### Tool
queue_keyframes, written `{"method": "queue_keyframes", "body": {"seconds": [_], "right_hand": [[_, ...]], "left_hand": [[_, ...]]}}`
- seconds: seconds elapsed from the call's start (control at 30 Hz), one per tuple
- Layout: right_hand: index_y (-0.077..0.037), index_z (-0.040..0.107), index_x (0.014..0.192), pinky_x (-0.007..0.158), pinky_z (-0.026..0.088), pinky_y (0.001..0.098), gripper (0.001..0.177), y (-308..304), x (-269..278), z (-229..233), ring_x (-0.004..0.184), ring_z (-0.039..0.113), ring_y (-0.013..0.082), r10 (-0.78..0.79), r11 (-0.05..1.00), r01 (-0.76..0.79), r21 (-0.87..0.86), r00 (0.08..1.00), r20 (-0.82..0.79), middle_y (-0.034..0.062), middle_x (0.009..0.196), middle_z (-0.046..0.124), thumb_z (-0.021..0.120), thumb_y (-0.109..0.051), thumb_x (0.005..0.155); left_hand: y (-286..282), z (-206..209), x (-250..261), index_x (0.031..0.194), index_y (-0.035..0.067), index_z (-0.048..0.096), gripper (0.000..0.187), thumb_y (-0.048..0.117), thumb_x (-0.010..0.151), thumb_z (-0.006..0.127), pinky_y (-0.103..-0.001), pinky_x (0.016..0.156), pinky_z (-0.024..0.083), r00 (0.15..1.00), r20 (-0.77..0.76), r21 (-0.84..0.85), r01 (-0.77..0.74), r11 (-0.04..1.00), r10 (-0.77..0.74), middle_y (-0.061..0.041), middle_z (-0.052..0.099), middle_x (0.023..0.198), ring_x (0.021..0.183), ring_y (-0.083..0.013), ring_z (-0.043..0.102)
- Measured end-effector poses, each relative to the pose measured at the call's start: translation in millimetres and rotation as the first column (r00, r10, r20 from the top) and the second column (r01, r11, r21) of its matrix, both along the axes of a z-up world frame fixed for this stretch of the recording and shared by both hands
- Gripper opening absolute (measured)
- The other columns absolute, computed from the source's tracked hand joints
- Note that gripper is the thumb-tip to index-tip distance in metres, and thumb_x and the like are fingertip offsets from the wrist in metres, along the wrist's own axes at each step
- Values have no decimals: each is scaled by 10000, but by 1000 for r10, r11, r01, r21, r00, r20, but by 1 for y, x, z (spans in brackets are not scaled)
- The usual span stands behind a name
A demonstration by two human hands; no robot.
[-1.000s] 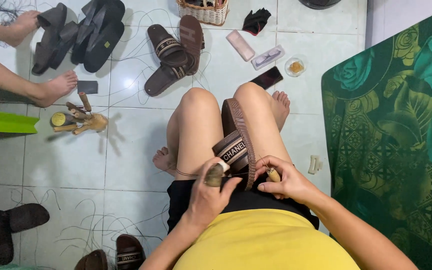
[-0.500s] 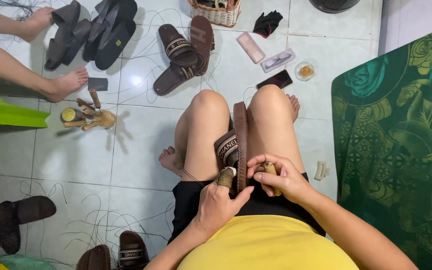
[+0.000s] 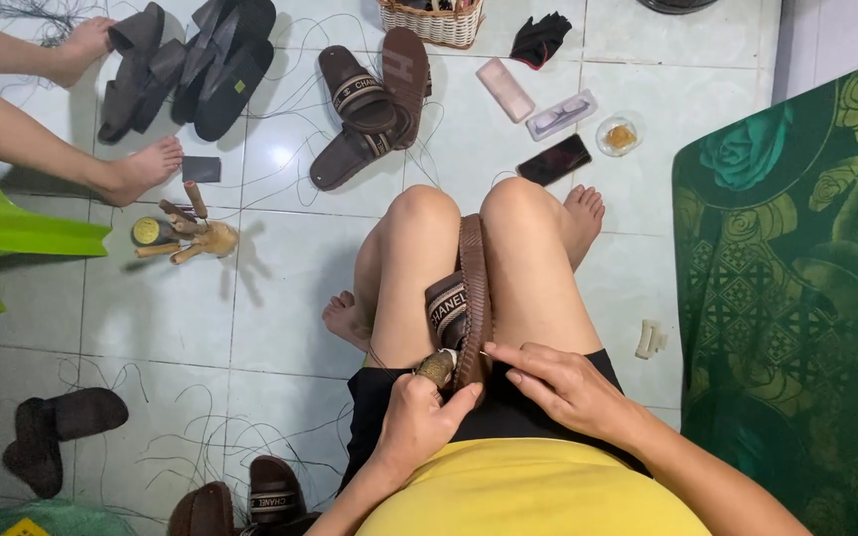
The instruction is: Hand-sewing the strap of a sandal using a specialized tool and thread while sitting on the floor.
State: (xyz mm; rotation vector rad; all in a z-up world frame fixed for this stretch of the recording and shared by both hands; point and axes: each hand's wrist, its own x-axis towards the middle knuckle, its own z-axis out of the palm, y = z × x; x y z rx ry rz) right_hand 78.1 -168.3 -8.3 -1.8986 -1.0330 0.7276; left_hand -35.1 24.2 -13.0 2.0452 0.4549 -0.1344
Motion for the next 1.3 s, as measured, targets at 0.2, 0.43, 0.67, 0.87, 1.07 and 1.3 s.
{"method": "queue_keyframes", "body": {"seconds": [0.2,0.43,0.67,0.87,1.07,1.3], "right_hand": [[-210,490,1362,671,484,291,407,2,-2,-10,770,636,191,12,1000,-11,-20,998,64,31,901,655,480,-192,955],[-231,496,1366,611,462,279,417,5,-5,-13,665,575,174,-4,1000,6,-18,997,80,16,763,572,496,-187,952],[-325,462,1385,408,408,371,450,5,-9,-4,476,455,225,16,986,43,-162,936,350,-17,681,418,517,-232,948],[-325,432,1385,285,364,396,594,1,-7,2,447,540,242,183,949,16,-315,786,590,3,764,507,566,-151,833],[-280,503,1347,317,379,412,482,10,9,13,441,486,280,186,972,-77,-220,825,534,-14,744,523,580,-186,880],[-282,482,1361,302,382,403,506,11,14,7,451,513,257,246,961,-119,-251,784,570,-14,778,538,585,-187,874]], "left_hand": [[7,5,1,652,111,482,326,234,771,759,-308,442,308,992,-123,-151,-53,987,34,47,351,485,453,-95,288],[10,1,0,637,119,459,346,218,765,765,-293,471,341,993,-116,-190,-56,980,35,64,385,533,491,-83,328],[8,-1,-2,656,104,490,344,254,766,779,-328,427,321,997,-80,-113,-13,994,4,43,372,475,429,-108,312],[3,-21,-10,641,88,434,415,278,794,770,-356,396,298,996,60,-7,59,998,-58,-9,344,396,370,-137,285],[5,-20,-11,615,77,412,466,295,803,778,-363,402,282,997,51,-47,52,998,-49,1,328,418,391,-137,280],[6,-21,-8,620,61,419,434,271,797,755,-383,425,345,990,137,-52,50,997,-43,-53,405,420,399,-203,345]]}}
